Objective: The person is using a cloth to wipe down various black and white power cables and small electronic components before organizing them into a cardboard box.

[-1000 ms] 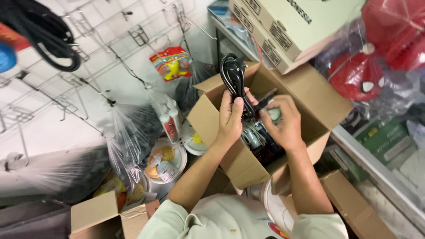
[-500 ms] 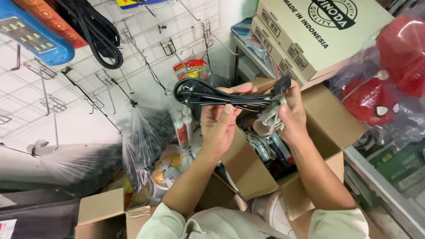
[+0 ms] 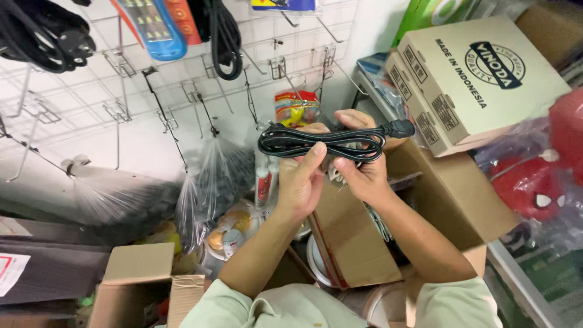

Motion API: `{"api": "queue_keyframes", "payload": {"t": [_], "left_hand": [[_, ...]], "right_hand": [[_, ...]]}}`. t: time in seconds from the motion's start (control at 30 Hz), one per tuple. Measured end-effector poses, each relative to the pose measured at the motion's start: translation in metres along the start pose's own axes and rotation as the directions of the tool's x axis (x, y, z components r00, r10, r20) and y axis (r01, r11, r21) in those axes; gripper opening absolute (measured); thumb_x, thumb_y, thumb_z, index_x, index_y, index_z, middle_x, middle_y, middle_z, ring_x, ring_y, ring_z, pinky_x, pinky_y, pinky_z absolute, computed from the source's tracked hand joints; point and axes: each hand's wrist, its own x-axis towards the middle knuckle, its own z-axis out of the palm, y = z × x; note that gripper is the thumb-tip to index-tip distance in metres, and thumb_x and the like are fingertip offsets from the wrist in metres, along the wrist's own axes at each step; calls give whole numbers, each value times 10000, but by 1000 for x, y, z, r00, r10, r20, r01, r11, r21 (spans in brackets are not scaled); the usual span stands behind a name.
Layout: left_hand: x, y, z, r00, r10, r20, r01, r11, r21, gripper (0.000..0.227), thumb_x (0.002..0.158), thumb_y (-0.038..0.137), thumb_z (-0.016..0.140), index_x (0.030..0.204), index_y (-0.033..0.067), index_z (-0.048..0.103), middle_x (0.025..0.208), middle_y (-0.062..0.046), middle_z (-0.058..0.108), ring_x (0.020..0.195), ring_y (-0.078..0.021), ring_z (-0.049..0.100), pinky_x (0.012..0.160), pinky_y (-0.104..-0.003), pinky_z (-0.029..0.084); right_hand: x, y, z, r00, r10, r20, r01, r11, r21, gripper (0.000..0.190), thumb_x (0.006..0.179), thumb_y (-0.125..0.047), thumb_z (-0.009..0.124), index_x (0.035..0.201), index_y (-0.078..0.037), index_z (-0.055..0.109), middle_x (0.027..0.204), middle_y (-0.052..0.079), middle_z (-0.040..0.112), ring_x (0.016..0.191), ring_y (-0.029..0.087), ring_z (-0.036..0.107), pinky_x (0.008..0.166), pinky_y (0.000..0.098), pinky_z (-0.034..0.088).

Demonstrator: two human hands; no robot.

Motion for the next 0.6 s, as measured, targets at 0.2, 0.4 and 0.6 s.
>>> {"api": "queue_keyframes", "payload": {"t": [0.2,0.4,0.6], "left_hand": [[-5,28,-40,995,-93,-33,96,991,92,444,966,197,687,1376,97,548,1373,-16,583,1328,-127,516,1178,-328,360],[-34,90,-71,976,-62,-209,99,980,171,463,1000,172,617,1425,26,505,1373,-116,574,1288,-273,531,1083,-486,435],[-31,158,-57,845,346,408,-471,117,875,561,988,147,594,1502,-15,438,1481,-233,517,1401,-342,522,1182,-443,409]], "right_hand": [[27,-4,37,997,41,59,-51,985,168,290,1081,-179,668,1306,-32,561,1374,127,656,1282,210,625,1143,371,504],[68,-19,64,996,78,45,-81,994,75,242,1005,-59,667,1231,3,608,1078,82,686,977,110,633,958,310,537],[93,-31,121,987,107,116,-122,983,138,313,893,-86,793,1088,-44,553,1025,28,697,940,86,642,859,282,550]]}}
